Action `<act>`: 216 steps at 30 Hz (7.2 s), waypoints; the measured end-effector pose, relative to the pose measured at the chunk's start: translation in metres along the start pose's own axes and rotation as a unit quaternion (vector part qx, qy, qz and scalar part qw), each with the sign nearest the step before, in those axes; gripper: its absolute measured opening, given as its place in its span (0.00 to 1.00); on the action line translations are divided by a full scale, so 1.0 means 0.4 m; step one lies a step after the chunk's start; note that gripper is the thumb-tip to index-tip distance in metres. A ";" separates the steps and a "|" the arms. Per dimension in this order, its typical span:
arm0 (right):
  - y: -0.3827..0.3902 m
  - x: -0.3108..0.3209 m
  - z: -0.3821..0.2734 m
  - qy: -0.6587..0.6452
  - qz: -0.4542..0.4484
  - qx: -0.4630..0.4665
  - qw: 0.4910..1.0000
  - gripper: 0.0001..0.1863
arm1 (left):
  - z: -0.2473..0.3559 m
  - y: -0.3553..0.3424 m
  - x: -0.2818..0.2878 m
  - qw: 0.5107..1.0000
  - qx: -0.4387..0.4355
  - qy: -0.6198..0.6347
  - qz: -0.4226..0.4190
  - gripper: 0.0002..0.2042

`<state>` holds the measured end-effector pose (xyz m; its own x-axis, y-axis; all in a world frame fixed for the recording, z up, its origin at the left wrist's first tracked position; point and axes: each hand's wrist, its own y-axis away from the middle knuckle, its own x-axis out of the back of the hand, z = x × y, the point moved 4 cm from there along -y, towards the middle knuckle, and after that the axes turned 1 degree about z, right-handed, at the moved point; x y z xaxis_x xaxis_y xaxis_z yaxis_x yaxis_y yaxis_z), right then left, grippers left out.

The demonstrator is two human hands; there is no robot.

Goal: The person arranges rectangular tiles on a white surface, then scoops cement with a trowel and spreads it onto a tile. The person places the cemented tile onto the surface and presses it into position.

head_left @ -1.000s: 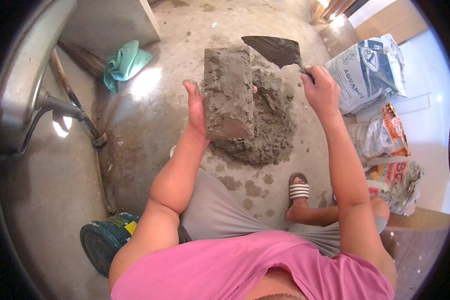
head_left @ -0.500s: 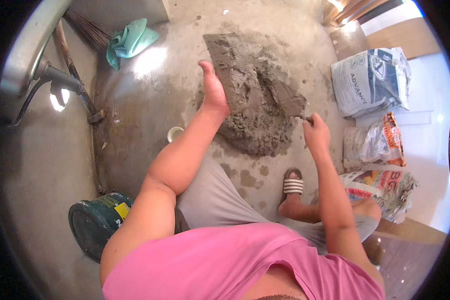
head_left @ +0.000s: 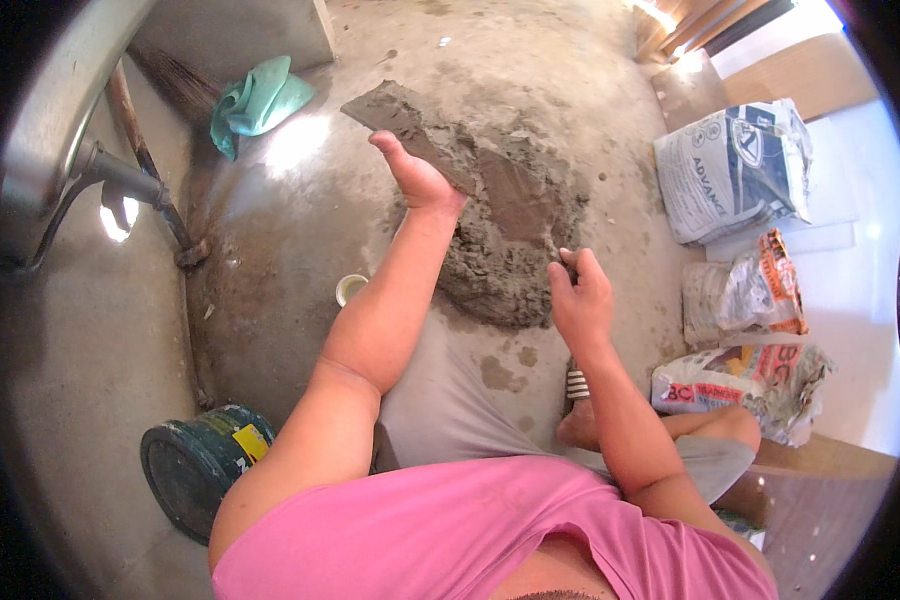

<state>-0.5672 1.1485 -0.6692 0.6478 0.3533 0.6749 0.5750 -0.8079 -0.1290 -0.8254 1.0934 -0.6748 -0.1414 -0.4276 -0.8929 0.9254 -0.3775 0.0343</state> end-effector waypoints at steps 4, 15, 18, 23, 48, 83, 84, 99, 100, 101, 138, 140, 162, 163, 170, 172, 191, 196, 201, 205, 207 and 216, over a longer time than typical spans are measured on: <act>-0.080 -0.009 0.106 0.062 0.035 0.011 0.997 0.09 | 0.007 -0.011 0.016 0.999 0.028 0.033 -0.030 0.48; -0.111 0.227 -0.249 0.296 0.098 0.501 0.807 0.05 | -0.029 0.006 0.040 0.978 0.196 0.058 0.035 0.43; -0.120 0.213 -0.272 0.315 0.082 0.531 0.782 0.04 | -0.040 0.012 0.027 0.974 0.199 0.104 0.038 0.36; -0.151 0.206 -0.296 0.319 0.091 0.540 0.774 0.04 | -0.019 0.061 -0.020 0.959 0.275 0.072 -0.001 0.32; -0.156 0.281 -0.483 0.389 0.063 0.715 0.578 0.10 | -0.040 0.111 -0.051 0.951 0.288 0.099 -0.052 0.20; -0.381 0.227 -0.487 0.453 0.077 0.545 0.701 0.05 | -0.025 0.108 0.052 0.953 0.265 -0.008 -0.150 0.42; -0.388 0.215 -0.471 0.465 0.060 0.532 0.705 0.05 | -0.021 0.106 0.049 0.953 0.262 -0.016 -0.153 0.42; -0.182 0.143 0.058 0.088 0.078 0.070 0.991 0.09 | 0.010 0.043 0.097 0.919 0.294 0.148 -0.218 0.44; -0.144 0.126 0.075 0.035 0.078 0.047 0.995 0.09 | 0.012 0.034 0.101 0.919 0.292 0.137 -0.225 0.44; -0.113 0.116 0.083 -0.021 0.082 0.026 0.996 0.10 | 0.015 0.029 0.098 0.917 0.296 0.146 -0.223 0.44; -0.297 0.256 -0.300 0.376 0.121 0.324 0.860 0.03 | -0.020 0.093 0.050 0.911 0.312 0.070 -0.261 0.46; -0.290 0.239 -0.323 0.384 0.117 0.354 0.845 0.02 | -0.027 0.092 0.050 0.918 0.304 0.049 -0.251 0.45; -0.246 0.039 0.123 0.314 -0.061 0.019 0.947 0.11 | 0.017 0.061 0.083 0.929 0.283 0.077 -0.226 0.48; -0.242 0.042 0.120 0.264 -0.036 0.004 0.964 0.10 | 0.022 0.045 0.092 0.936 0.262 0.069 -0.226 0.48; 0.001 0.048 0.104 -0.025 0.043 -0.001 0.999 0.11 | 0.025 -0.007 0.131 0.965 0.200 0.073 -0.156 0.44; 0.049 0.034 0.068 -0.057 0.044 0.008 0.997 0.11 | 0.010 -0.018 0.127 0.966 0.193 0.107 -0.138 0.41; -0.079 -0.056 0.164 -0.035 0.049 -0.032 0.998 0.13 | 0.041 -0.021 0.113 0.953 0.215 0.170 -0.128 0.40; -0.147 -0.091 0.281 0.030 0.011 -0.071 0.997 0.13 | 0.054 -0.005 0.098 0.951 0.206 0.149 -0.178 0.45; -0.217 -0.219 0.380 0.150 -0.180 -0.136 0.962 0.12 | 0.080 0.031 0.071 0.951 0.206 0.107 -0.206 0.49; -0.266 -0.295 0.427 0.220 -0.228 -0.130 0.940 0.14 | 0.112 0.086 0.035 0.946 0.232 0.116 -0.195 0.50; -0.291 -0.277 0.350 0.240 -0.158 -0.042 0.957 0.16 | 0.152 0.150 0.014 0.951 0.227 0.105 -0.183 0.47; -0.266 0.147 -0.235 -0.238 -0.240 0.029 0.941 0.21 | 0.404 0.563 -0.466 0.947 0.189 0.239 -0.103 0.38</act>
<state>-0.6372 1.2108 -0.5474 0.4486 0.8535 0.2653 0.8759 -0.4788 0.0592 -0.6473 0.9555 -0.4281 -0.0468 0.0740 -0.9962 0.6904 -0.7183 -0.0858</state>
